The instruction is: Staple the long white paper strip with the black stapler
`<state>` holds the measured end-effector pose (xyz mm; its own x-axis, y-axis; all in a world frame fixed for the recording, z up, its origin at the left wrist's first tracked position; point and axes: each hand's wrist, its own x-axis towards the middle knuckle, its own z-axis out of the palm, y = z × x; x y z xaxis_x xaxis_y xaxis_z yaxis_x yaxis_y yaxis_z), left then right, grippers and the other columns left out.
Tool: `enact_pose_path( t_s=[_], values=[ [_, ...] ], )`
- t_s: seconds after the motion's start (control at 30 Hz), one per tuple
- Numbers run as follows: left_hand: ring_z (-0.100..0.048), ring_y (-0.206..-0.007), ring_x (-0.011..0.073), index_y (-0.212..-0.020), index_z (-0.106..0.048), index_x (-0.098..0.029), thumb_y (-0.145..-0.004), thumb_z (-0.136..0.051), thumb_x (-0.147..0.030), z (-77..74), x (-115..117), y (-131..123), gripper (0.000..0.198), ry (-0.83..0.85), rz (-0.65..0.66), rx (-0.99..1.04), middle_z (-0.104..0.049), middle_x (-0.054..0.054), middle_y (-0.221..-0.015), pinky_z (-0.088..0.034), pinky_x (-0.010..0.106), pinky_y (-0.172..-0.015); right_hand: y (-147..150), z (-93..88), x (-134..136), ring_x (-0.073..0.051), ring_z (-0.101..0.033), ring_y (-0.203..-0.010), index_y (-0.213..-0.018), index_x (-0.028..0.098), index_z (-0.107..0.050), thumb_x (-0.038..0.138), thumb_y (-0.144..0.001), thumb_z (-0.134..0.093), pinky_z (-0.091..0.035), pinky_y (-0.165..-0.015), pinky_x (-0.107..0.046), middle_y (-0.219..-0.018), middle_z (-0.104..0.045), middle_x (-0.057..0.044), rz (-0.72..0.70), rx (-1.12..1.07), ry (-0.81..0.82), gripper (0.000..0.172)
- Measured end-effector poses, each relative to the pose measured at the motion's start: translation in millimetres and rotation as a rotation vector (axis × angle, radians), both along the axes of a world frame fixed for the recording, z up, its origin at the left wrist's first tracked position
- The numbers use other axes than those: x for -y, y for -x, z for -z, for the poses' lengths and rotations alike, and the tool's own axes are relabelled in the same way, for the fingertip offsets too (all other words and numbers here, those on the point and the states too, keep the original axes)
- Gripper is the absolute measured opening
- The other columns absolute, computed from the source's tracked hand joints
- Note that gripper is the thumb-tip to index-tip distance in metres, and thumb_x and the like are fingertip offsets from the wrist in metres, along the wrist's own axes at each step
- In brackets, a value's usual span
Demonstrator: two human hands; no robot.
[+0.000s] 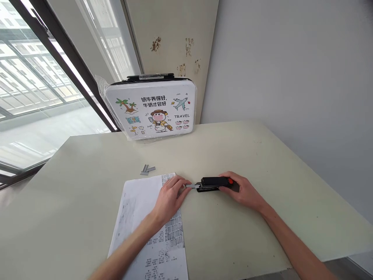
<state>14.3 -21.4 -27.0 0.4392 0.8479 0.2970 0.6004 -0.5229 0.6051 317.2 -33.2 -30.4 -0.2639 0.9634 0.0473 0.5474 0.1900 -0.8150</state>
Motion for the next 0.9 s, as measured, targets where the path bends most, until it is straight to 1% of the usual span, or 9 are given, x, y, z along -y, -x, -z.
enact_pose_path(
  t_s=[0.17,0.27,0.4,0.47,0.53,0.63,0.77,0.9],
  values=[
    [-0.065,-0.095,0.0226,-0.115,-0.068,-0.024,-0.107,-0.053,-0.035,-3.6,-1,-2,0.021,-0.051,0.04,-0.075,-0.07,0.006,-0.109,-0.052,0.038,-0.084,1,0.4,0,-0.022,-0.063,-0.091,-0.113,0.032,-0.063,0.049,-0.097,-0.062,-0.052,-0.082,-0.036,-0.105,-0.07,-0.002,-0.001,0.015,-0.01,0.024],
    [-0.065,-0.097,0.0236,-0.116,-0.069,-0.023,-0.105,-0.057,-0.036,-6.4,-7,9,0.021,-0.044,0.085,-0.087,-0.071,0.006,-0.11,-0.052,0.041,-0.087,1,1.7,1,-0.023,-0.063,-0.093,-0.116,0.032,-0.063,0.049,-0.097,-0.062,-0.052,-0.083,-0.037,-0.107,-0.07,-0.002,0.001,0.004,-0.011,0.025],
    [-0.066,-0.095,0.0211,-0.111,-0.073,-0.024,-0.104,-0.061,-0.037,-6.5,-20,29,0.019,0.039,0.231,-0.021,-0.075,0.003,-0.104,-0.052,0.039,-0.09,0,4.4,1,-0.024,-0.063,-0.097,-0.119,0.033,-0.063,0.05,-0.096,-0.063,-0.052,-0.088,-0.039,-0.112,-0.07,-0.003,0.01,-0.021,-0.004,0.028],
    [-0.067,-0.092,0.0195,-0.106,-0.076,-0.025,-0.102,-0.063,-0.038,-5.4,-27,33,0.018,0.067,0.306,0.013,-0.077,0.002,-0.099,-0.052,0.036,-0.089,-1,6.2,0,-0.025,-0.063,-0.099,-0.119,0.034,-0.063,0.05,-0.097,-0.062,-0.052,-0.091,-0.041,-0.114,-0.07,-0.003,0.001,-0.027,-0.004,0.027],
    [-0.067,-0.091,0.0195,-0.101,-0.077,-0.025,-0.101,-0.065,-0.041,-4.7,-34,28,0.02,0.069,0.353,0.03,-0.077,0.002,-0.095,-0.052,0.035,-0.087,0,8.2,-1,-0.025,-0.063,-0.102,-0.119,0.034,-0.063,0.05,-0.097,-0.061,-0.051,-0.093,-0.042,-0.114,-0.07,-0.003,-0.007,-0.022,-0.009,0.026],
    [-0.067,-0.091,0.0205,-0.1,-0.077,-0.023,-0.099,-0.067,-0.045,-4.5,-43,11,0.024,0.064,0.391,0.025,-0.076,0.004,-0.094,-0.051,0.034,-0.085,0,10.9,-2,-0.026,-0.063,-0.102,-0.118,0.034,-0.064,0.049,-0.098,-0.061,-0.051,-0.094,-0.043,-0.112,-0.071,-0.004,-0.021,-0.013,-0.037,0.025],
    [-0.066,-0.086,0.0198,-0.098,-0.073,-0.022,-0.092,-0.075,-0.048,-3.6,-53,-12,0.027,0.093,0.368,0.013,-0.074,0.003,-0.089,-0.05,0.031,-0.08,2,11.8,-2,-0.025,-0.064,-0.098,-0.116,0.032,-0.063,0.048,-0.098,-0.061,-0.052,-0.089,-0.041,-0.109,-0.071,-0.004,-0.036,-0.015,-0.071,0.024],
    [-0.065,-0.082,0.0176,-0.1,-0.07,-0.023,-0.089,-0.079,-0.047,-1.0,-56,-21,0.027,0.108,0.346,0.013,-0.072,0.0,-0.088,-0.051,0.03,-0.077,4,9.8,-1,-0.024,-0.064,-0.095,-0.114,0.031,-0.063,0.046,-0.098,-0.061,-0.053,-0.085,-0.038,-0.106,-0.071,-0.004,-0.029,-0.013,-0.081,0.022]
  ],
)
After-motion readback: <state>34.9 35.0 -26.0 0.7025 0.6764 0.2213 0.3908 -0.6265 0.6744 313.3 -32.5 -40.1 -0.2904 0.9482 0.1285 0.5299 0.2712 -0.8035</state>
